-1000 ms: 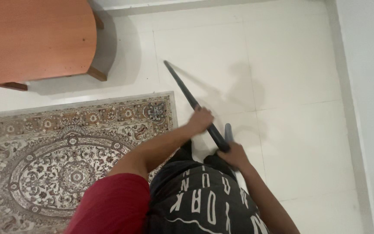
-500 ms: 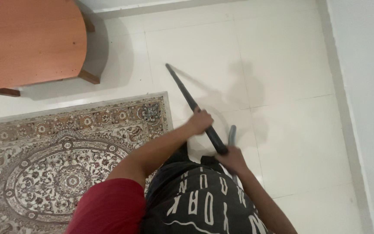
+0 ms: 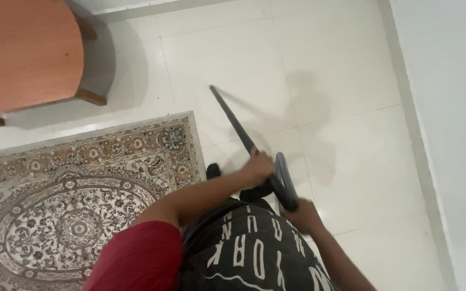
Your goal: The person vacuums the tiled floor along the walls and the edge of a rug using a vacuum cleaner wand attachment.
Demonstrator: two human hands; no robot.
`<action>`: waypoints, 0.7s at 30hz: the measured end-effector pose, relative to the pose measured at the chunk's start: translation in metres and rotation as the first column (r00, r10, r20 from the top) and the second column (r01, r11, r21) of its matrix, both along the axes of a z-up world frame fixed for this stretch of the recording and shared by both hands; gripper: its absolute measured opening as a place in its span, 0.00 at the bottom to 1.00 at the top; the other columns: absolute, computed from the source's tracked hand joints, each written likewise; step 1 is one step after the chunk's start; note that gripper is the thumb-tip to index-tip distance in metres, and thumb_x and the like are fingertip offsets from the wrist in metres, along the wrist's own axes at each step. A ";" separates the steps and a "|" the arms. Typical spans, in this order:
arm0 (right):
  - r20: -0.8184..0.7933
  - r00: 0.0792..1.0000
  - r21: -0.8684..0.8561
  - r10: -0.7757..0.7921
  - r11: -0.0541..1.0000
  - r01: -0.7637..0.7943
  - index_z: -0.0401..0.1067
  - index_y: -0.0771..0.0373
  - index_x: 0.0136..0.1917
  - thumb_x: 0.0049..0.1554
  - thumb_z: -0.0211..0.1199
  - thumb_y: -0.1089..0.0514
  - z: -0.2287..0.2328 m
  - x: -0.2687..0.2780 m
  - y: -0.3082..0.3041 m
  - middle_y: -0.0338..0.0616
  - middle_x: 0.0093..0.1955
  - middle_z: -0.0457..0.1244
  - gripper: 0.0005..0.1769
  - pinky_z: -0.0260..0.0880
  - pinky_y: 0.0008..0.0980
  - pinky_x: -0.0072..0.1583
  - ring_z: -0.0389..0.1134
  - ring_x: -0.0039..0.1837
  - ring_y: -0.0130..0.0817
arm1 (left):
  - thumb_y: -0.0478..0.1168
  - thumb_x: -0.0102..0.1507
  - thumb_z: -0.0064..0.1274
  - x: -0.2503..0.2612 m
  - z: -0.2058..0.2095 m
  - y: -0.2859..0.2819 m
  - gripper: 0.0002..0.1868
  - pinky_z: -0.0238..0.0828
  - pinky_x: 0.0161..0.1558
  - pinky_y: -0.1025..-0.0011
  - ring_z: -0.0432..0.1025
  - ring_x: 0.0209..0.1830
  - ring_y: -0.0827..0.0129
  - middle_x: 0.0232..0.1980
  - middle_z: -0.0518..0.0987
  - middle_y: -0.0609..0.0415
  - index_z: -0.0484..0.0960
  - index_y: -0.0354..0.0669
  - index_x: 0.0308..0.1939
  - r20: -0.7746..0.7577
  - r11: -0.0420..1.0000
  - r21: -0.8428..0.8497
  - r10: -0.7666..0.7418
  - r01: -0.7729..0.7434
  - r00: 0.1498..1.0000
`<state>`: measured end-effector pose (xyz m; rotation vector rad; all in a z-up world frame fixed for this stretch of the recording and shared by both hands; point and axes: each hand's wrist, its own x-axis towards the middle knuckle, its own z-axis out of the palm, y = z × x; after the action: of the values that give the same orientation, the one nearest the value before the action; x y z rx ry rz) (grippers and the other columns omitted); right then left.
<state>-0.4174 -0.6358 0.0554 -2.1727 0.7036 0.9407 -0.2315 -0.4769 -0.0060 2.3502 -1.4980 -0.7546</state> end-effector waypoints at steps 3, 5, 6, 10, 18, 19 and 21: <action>0.166 0.985 0.004 -0.042 0.999 0.042 0.79 0.65 0.46 0.43 0.73 0.44 0.002 -0.032 -0.005 0.57 0.42 0.72 0.25 0.75 0.43 0.50 0.76 0.47 0.51 | 0.35 0.54 0.61 -0.027 0.014 -0.003 0.09 0.48 0.63 0.22 0.70 0.54 0.47 0.45 0.80 0.48 0.83 0.44 0.38 -0.046 0.994 -0.109 -0.003 -0.002 0.999; 0.167 0.980 0.059 -0.108 0.993 0.099 0.78 0.66 0.46 0.43 0.73 0.46 -0.003 -0.027 -0.001 0.57 0.43 0.72 0.24 0.74 0.44 0.49 0.75 0.47 0.51 | 0.36 0.54 0.61 -0.023 0.002 -0.008 0.10 0.49 0.62 0.23 0.69 0.55 0.46 0.46 0.79 0.48 0.83 0.42 0.39 -0.022 0.995 -0.097 -0.021 0.019 1.000; 0.168 0.981 0.075 -0.101 0.993 0.089 0.78 0.66 0.45 0.42 0.72 0.46 -0.004 -0.013 0.003 0.57 0.42 0.72 0.23 0.74 0.44 0.49 0.76 0.47 0.51 | 0.34 0.52 0.61 -0.007 -0.008 -0.009 0.11 0.48 0.63 0.24 0.70 0.55 0.48 0.45 0.80 0.49 0.84 0.45 0.39 0.015 0.999 -0.044 -0.019 0.020 1.000; 0.287 0.958 0.114 -0.014 0.993 -0.020 0.78 0.64 0.42 0.47 0.69 0.42 -0.016 0.075 0.021 0.56 0.41 0.71 0.22 0.72 0.47 0.50 0.73 0.48 0.53 | 0.35 0.53 0.62 0.075 -0.055 -0.002 0.07 0.53 0.63 0.27 0.71 0.56 0.50 0.46 0.80 0.48 0.86 0.47 0.35 0.141 0.977 0.211 -0.065 0.034 0.988; 0.148 0.985 0.188 -0.092 0.980 0.063 0.76 0.64 0.38 0.46 0.67 0.45 -0.016 0.179 0.027 0.49 0.29 0.69 0.19 0.74 0.41 0.41 0.73 0.33 0.43 | 0.31 0.46 0.63 0.177 -0.084 0.016 0.15 0.60 0.58 0.40 0.71 0.51 0.48 0.40 0.80 0.49 0.86 0.51 0.36 0.228 0.999 -0.019 0.051 -0.048 0.972; 0.208 0.975 0.180 -0.072 0.983 0.034 0.76 0.65 0.38 0.46 0.68 0.43 -0.016 0.162 0.019 0.50 0.29 0.68 0.21 0.73 0.41 0.42 0.73 0.35 0.45 | 0.33 0.49 0.62 0.164 -0.080 0.008 0.12 0.59 0.60 0.39 0.71 0.54 0.49 0.42 0.80 0.50 0.85 0.50 0.36 0.224 0.995 0.088 0.020 -0.041 0.974; 0.259 0.966 0.125 -0.014 0.992 -0.019 0.77 0.66 0.39 0.45 0.69 0.41 -0.018 0.124 0.003 0.53 0.33 0.69 0.24 0.73 0.44 0.45 0.73 0.39 0.47 | 0.34 0.54 0.61 0.119 -0.068 -0.011 0.07 0.59 0.62 0.37 0.71 0.57 0.51 0.45 0.79 0.50 0.85 0.49 0.36 0.226 0.990 0.140 -0.002 -0.031 0.974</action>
<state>-0.2935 -0.6330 0.0374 -2.1323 0.5009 0.6649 -0.1122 -0.4882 -0.0742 2.6273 -1.5591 -0.6275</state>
